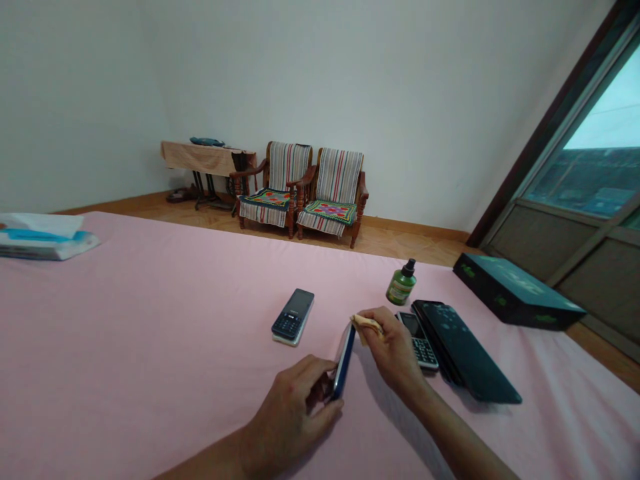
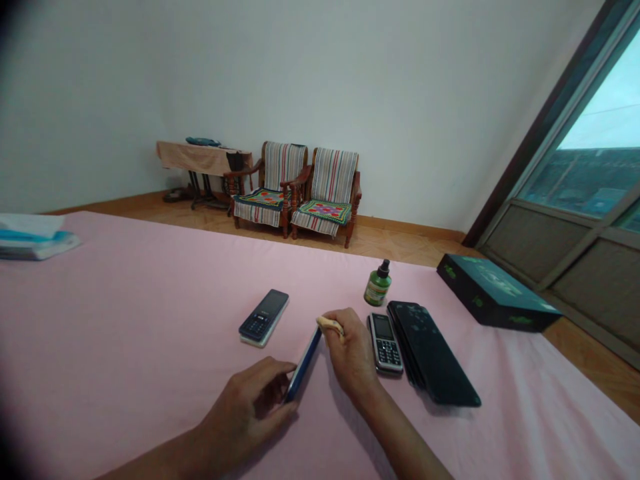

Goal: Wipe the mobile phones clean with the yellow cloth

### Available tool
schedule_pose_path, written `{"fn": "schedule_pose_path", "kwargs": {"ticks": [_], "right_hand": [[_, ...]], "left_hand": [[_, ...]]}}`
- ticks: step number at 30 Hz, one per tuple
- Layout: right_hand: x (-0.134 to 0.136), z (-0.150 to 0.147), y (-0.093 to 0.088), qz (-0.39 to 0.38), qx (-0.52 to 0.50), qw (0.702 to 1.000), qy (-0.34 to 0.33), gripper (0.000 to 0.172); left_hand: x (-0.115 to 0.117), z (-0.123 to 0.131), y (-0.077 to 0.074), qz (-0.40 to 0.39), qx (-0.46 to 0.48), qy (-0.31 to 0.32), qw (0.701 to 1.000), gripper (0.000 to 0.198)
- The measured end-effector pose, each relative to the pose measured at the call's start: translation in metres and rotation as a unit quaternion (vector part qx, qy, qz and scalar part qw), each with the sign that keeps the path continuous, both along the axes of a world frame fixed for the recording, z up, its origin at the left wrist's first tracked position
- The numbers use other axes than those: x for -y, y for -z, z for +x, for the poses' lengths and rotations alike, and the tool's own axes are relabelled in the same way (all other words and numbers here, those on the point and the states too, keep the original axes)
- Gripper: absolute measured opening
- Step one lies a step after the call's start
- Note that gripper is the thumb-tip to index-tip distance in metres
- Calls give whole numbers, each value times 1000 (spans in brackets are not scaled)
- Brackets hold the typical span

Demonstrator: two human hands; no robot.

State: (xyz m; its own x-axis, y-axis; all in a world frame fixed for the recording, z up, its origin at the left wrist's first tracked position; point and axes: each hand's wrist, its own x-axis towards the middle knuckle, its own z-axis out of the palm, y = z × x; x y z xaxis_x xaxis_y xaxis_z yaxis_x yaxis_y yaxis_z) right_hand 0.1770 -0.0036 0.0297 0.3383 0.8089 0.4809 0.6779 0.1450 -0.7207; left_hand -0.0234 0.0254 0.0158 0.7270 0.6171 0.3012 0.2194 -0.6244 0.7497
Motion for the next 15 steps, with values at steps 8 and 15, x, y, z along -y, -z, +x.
{"fn": "schedule_pose_path", "kwargs": {"ticks": [8,15], "right_hand": [[1,-10,11,29,31,998,-53,20],[34,-35,18,54,1,992,-115,33]], "left_hand": [[1,-1,-3,8,-17,18,1000,21],[1,1,-4,-11,-11,19,1000,21]]}}
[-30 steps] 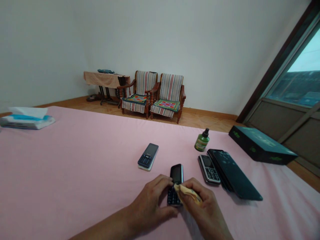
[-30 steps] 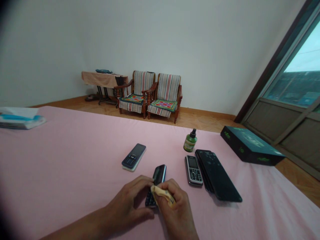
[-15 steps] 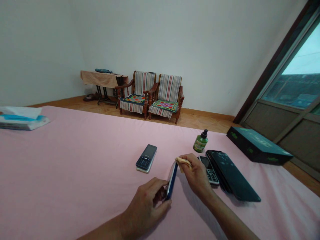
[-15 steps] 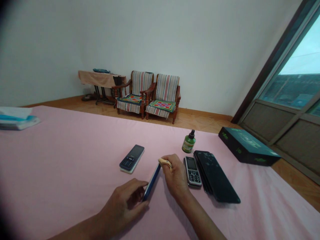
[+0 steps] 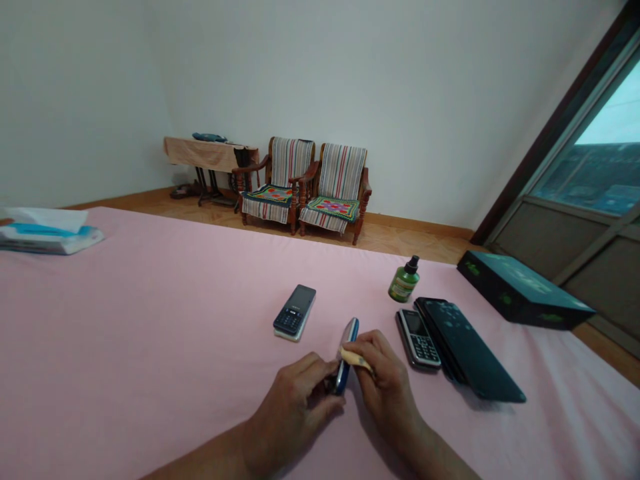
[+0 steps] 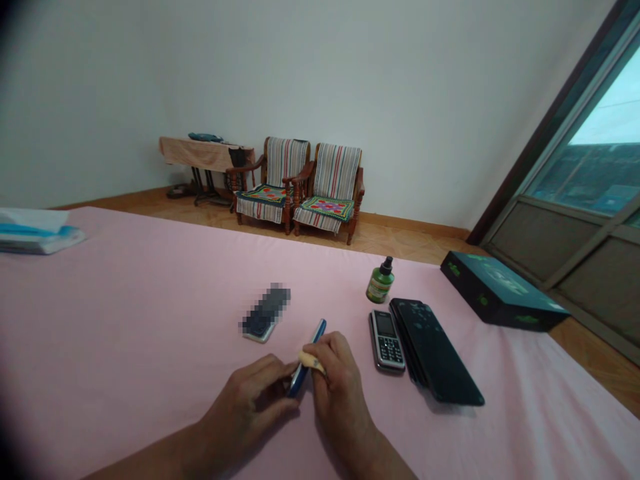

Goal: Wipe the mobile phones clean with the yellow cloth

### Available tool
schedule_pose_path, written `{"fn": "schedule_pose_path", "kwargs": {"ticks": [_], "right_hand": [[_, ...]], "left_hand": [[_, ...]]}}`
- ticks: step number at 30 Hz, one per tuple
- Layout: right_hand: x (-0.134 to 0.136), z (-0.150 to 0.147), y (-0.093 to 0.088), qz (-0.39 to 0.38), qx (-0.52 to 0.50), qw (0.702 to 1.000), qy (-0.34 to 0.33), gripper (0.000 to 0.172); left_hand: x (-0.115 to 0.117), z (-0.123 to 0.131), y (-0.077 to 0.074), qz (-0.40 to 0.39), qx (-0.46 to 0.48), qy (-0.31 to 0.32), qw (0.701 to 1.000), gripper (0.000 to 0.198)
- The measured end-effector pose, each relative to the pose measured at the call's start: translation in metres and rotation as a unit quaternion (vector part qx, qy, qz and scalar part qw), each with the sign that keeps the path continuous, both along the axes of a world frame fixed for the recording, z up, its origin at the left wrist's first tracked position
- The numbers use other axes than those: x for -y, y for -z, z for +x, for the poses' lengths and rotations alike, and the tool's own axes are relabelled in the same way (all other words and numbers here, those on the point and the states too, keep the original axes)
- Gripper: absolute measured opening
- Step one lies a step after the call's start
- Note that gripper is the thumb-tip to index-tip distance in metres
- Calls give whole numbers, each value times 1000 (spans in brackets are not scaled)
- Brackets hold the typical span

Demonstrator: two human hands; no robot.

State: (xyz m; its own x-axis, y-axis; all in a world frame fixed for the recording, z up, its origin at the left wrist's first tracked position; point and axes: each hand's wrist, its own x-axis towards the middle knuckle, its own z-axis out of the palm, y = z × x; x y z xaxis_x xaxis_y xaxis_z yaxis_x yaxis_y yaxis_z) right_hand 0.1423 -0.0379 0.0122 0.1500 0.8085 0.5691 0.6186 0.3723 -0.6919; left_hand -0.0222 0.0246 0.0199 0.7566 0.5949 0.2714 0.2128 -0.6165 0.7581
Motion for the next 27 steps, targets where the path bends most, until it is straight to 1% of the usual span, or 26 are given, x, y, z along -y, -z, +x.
{"fn": "schedule_pose_path", "kwargs": {"ticks": [5,10,12,15,16,18,20,21,24,27], "right_hand": [[16,-17,0,0,-27,999,-23,40],[21,-24,8,34,-23,998,-43,41],[23,-27,12,45,-10,998,-43,42],[27,-31,13,31,12,998,-58,38],[28,-31,12,28,17,997,-68,36],[28,-28,9,36,15,997,-69,34],[24,-19,5,50,-11,998,-24,31],[20,-12,4,46,-30,998,15,28],[3,10,-1,-12,-82,989,119,12],[-19,25,-2,-30,-95,983,152,13]], "left_hand": [[0,-1,2,-10,16,-13,1000,20],[-1,-1,8,-19,35,-18,999,22],[-1,-1,9,-23,44,-23,999,29],[-1,-1,11,-36,60,-26,997,50],[-1,-1,11,-32,64,-24,997,56],[-2,-1,12,-6,66,-22,998,59],[-2,-1,13,22,60,-26,998,57],[-2,-1,13,32,55,-30,998,56],[-2,-2,12,48,41,-33,997,53],[-3,-2,11,54,37,-28,997,46]]}}
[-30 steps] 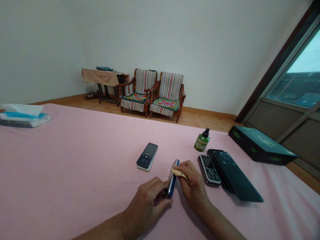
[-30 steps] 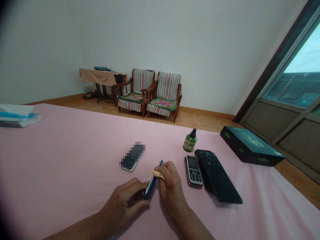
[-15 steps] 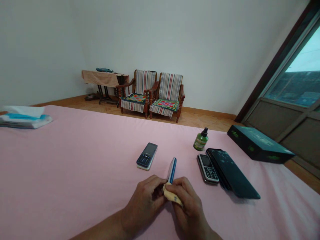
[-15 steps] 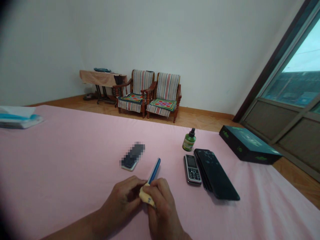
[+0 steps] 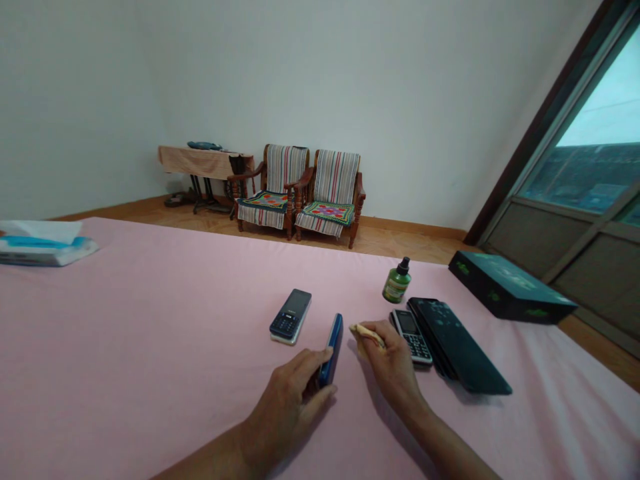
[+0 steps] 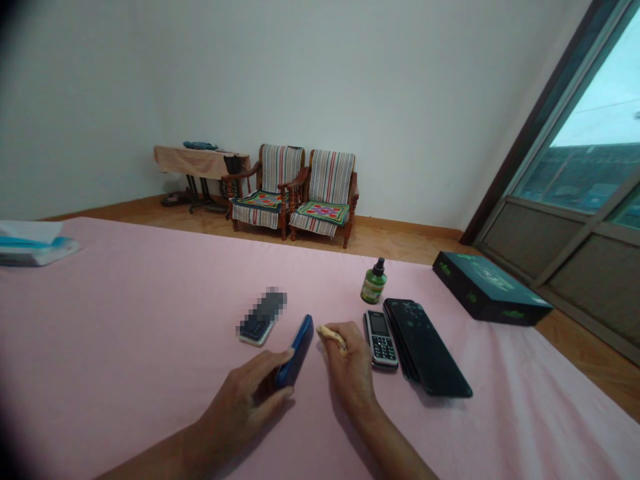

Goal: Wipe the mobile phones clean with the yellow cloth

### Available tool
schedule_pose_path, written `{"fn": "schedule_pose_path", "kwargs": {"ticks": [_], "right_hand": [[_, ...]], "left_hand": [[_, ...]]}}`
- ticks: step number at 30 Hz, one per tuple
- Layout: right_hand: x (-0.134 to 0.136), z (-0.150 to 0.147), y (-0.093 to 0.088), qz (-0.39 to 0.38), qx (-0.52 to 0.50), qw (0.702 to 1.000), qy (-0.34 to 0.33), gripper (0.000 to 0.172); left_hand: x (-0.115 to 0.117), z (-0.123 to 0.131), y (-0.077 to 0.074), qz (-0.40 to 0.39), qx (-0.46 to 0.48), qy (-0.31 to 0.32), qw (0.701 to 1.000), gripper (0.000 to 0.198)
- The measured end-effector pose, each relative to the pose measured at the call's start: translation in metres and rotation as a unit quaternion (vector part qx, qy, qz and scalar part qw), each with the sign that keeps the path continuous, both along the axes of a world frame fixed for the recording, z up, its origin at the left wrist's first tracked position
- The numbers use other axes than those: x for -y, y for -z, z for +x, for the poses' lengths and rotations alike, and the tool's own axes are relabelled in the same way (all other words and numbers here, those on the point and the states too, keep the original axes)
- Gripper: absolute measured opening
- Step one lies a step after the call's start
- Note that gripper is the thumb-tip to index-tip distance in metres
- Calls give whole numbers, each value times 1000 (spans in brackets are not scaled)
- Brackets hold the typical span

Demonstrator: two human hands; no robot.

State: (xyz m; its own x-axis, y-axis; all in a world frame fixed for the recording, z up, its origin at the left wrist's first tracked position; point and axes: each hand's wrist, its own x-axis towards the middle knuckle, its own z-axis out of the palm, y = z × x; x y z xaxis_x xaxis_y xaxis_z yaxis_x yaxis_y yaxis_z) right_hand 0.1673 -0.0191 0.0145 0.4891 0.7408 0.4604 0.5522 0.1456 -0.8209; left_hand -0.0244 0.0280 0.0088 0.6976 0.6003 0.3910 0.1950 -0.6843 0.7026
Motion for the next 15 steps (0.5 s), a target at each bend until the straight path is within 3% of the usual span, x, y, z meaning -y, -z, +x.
{"fn": "schedule_pose_path", "kwargs": {"ticks": [7,15], "right_hand": [[-40,-7,1,1,-14,1000,-24,24],[-55,7,12,-79,-11,995,-53,28]], "left_hand": [[-1,-1,4,10,-6,10,1000,47],[1,-1,-2,13,-17,17,1000,50]]}}
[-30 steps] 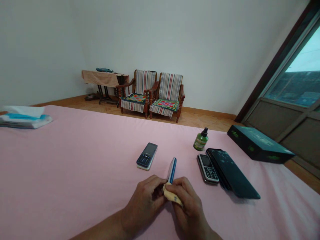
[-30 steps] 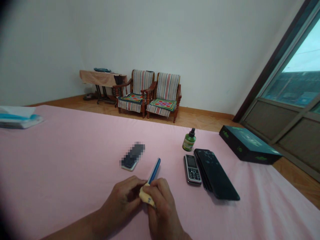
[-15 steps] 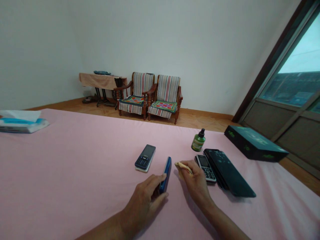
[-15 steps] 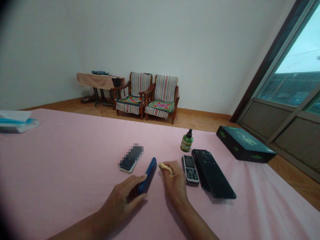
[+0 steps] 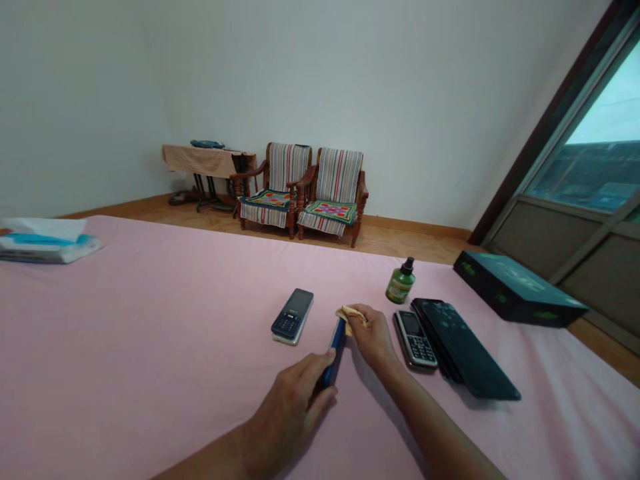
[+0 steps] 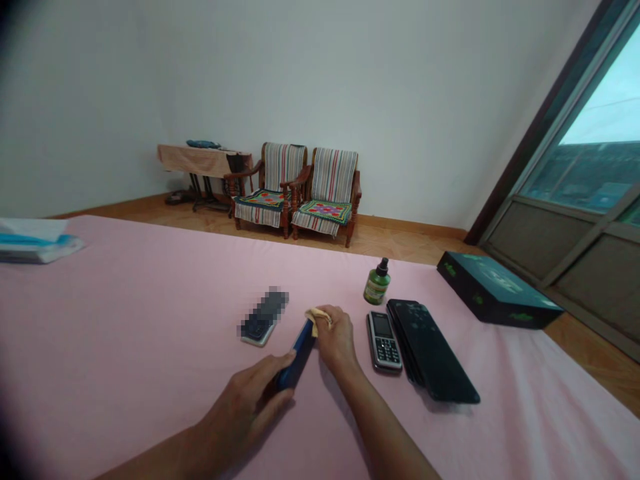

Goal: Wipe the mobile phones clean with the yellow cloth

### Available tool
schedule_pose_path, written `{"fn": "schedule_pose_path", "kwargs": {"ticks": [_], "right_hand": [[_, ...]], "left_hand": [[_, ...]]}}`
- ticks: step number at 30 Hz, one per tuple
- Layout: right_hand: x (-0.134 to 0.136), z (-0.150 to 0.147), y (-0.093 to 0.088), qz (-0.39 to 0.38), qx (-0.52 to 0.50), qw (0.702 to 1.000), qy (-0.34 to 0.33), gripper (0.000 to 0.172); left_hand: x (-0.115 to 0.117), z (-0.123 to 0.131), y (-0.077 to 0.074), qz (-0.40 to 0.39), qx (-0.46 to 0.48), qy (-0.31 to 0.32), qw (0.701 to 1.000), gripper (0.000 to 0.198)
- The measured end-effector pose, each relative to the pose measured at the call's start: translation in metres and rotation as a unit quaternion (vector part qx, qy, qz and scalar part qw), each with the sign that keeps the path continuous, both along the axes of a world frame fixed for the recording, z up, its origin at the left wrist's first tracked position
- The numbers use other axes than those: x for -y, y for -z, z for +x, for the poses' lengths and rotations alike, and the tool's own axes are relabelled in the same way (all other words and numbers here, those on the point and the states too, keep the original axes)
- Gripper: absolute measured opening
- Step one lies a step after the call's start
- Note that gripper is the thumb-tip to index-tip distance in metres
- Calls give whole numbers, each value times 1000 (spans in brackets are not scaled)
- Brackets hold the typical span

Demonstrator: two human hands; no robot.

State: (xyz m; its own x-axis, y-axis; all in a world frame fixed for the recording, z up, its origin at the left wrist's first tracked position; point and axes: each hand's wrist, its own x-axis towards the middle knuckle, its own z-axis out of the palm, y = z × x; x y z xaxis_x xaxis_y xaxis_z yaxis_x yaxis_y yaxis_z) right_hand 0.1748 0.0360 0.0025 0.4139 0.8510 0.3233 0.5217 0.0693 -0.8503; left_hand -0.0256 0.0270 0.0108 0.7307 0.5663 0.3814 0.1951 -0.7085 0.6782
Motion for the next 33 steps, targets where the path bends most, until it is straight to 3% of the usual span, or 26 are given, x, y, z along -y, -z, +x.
{"fn": "schedule_pose_path", "kwargs": {"ticks": [6,10,13,17,22,27,33], "right_hand": [[1,13,7,-74,43,996,-18,24],[8,13,6,-84,61,994,-18,21],[10,10,5,-74,44,996,-13,21],[9,7,7,-49,-27,998,5,19],[11,2,5,-43,-158,986,33,41],[19,-16,-7,-45,-269,960,66,52],[27,-42,-16,-35,-329,941,65,56]], "left_hand": [[3,1,1,6,-1,5,1000,50],[4,-1,2,-1,13,9,1000,48],[1,-1,2,-39,27,-22,999,40],[-7,1,2,-187,81,-42,978,33],[-12,5,-2,-340,171,-23,924,37],[-11,5,-6,-372,199,-20,906,39],[-8,6,-1,-387,226,4,894,36]]}}
